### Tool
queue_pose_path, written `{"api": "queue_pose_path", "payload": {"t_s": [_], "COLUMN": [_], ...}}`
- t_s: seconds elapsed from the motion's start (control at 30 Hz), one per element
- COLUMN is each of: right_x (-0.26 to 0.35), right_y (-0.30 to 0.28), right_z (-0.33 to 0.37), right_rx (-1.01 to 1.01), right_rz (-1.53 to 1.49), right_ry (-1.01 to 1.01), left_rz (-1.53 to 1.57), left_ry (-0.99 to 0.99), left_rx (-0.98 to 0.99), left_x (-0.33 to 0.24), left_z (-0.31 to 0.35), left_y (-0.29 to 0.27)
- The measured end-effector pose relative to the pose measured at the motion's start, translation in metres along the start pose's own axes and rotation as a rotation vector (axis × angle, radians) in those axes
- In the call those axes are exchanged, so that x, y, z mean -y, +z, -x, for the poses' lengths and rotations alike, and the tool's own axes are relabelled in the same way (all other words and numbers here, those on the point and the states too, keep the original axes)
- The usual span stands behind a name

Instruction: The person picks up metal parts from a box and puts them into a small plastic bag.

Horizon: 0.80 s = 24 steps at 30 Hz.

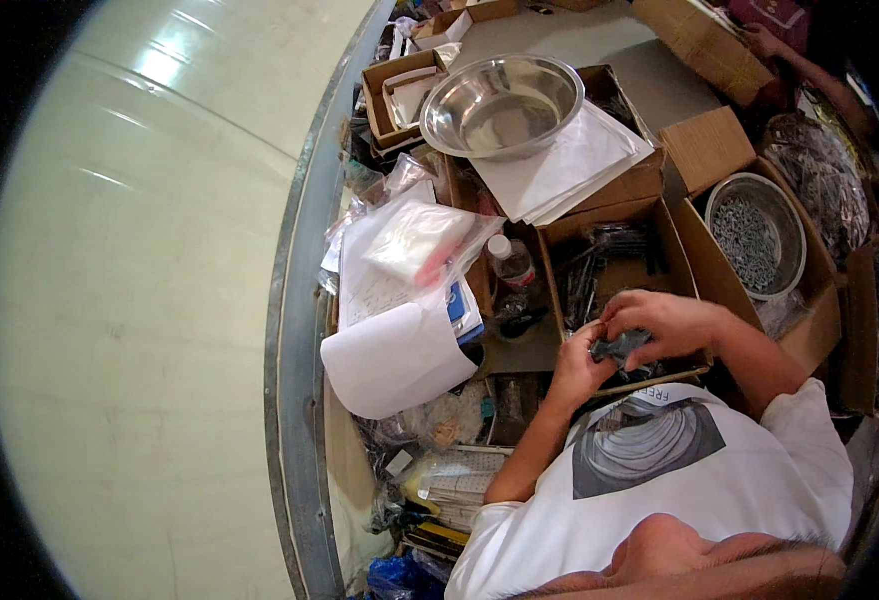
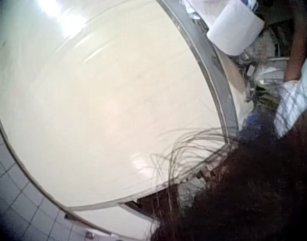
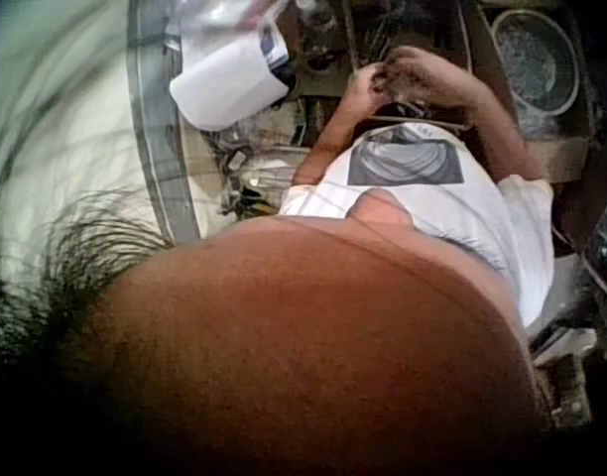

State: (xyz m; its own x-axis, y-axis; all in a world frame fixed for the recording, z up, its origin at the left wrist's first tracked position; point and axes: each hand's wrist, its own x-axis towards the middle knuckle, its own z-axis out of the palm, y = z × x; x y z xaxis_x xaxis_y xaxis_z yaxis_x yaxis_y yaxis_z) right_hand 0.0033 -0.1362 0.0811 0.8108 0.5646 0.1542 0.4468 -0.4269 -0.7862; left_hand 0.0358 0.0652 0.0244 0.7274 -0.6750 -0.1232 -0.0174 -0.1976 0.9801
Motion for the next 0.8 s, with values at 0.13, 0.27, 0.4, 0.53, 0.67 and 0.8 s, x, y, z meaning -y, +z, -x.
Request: {"api": "queue_pose_path", "payload": {"t_s": [0.13, 0.27, 0.4, 0.53, 0.67, 0.8], "right_x": [-0.079, -0.161, -0.207, -0.199, -0.201, -0.135], "right_y": [-0.028, 0.0, 0.021, 0.021, 0.009, -0.025], "right_z": [-0.014, -0.017, -0.008, -0.015, -0.005, -0.005], "right_rx": [0.032, 0.593, 0.825, 0.884, 0.605, 0.03], "right_rz": [0.497, 1.104, 1.246, 1.279, 1.096, 0.507], "right_ry": [0.418, 0.656, 0.568, 0.429, 0.463, 0.486], "left_rz": [-0.073, -0.028, 0.071, 0.098, 0.117, 0.168], "left_ry": [0.025, -0.002, -0.057, -0.002, 0.005, -0.039], "left_rx": [-0.06, -0.052, -0.05, -0.058, -0.019, -0.003], "left_x": [0.015, 0.008, -0.002, 0.009, 0.004, -0.005], "left_z": [0.002, 0.006, 0.011, 0.014, 0.013, 0.014], "left_y": [0.002, 0.001, 0.003, 0.005, 0.008, 0.006]}}
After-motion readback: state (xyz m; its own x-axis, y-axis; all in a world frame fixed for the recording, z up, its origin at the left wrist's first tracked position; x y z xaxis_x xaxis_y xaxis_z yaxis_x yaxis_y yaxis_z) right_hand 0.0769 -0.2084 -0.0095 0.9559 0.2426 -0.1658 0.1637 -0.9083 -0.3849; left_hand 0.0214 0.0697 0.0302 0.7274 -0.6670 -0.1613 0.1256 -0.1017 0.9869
